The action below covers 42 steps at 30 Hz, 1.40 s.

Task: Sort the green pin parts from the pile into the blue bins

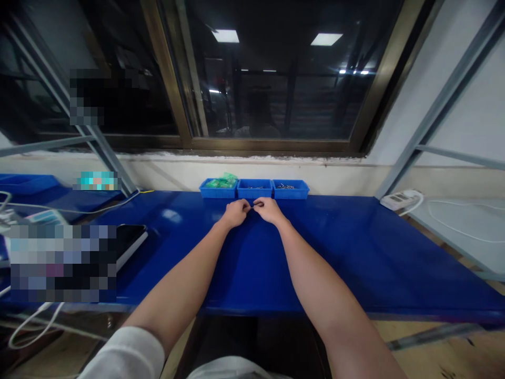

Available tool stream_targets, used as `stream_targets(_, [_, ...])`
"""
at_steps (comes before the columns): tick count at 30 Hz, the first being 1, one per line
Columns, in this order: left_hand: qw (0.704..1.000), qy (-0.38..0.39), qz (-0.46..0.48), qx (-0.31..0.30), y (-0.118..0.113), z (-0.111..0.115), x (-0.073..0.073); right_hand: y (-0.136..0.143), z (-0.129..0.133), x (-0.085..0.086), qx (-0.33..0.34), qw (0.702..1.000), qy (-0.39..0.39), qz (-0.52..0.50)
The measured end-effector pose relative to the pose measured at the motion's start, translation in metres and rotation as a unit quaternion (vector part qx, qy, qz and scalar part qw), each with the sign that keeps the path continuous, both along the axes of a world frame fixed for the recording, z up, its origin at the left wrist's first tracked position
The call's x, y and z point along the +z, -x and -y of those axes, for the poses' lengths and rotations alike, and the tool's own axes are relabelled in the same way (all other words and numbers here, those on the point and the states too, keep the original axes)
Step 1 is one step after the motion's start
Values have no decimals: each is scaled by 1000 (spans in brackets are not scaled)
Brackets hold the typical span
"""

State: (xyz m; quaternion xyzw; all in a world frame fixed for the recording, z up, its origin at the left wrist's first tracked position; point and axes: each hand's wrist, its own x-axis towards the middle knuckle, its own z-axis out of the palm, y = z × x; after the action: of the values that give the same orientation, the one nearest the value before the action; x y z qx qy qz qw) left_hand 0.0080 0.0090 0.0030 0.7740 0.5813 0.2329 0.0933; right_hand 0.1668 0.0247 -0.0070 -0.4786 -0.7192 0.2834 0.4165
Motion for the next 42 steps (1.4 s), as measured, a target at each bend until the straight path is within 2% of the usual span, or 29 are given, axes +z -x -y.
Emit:
stream_targets(6, [991,-40,121,-44,1,0,3,1,2,7,29,989,58,-133])
stream_targets(11, [974,-44,215,-62,1,1,4,1,8,13,67,977,111,-168])
stream_targets(15, [959,-43,271,-67,1,-1,5,1,8,14,72,968,111,-213])
stream_targets(17, [947,-65,311,-39,3,-3,6,1,7,15,61,963,109,-239])
stream_targets(20, [926,-98,361,46,9,-6,8,-1,9,18,67,957,142,-246])
stream_targets(23, [917,-99,370,111,15,-9,9,-4,11,25,120,951,217,-183])
stream_targets(25, [917,-91,368,123,17,-9,10,-6,11,29,142,949,239,-149])
stream_targets(28, [921,-82,362,123,16,-8,10,-7,7,35,103,958,155,-216])
stream_targets(30, [923,-76,358,117,14,-8,9,-8,4,37,77,951,95,-285])
stream_targets(31, [924,-72,357,115,14,-8,9,-9,3,36,73,946,93,-303])
stream_targets(33, [925,-62,356,117,14,-9,9,-11,2,33,64,943,136,-295])
stream_targets(36, [927,-48,349,128,15,-10,8,-17,-2,23,3,949,196,-248])
stream_targets(39, [933,-30,335,128,16,-10,9,-20,-6,11,-58,958,181,-215])
stream_targets(42, [946,-7,302,114,15,-8,9,-19,-7,4,-74,972,145,-169])
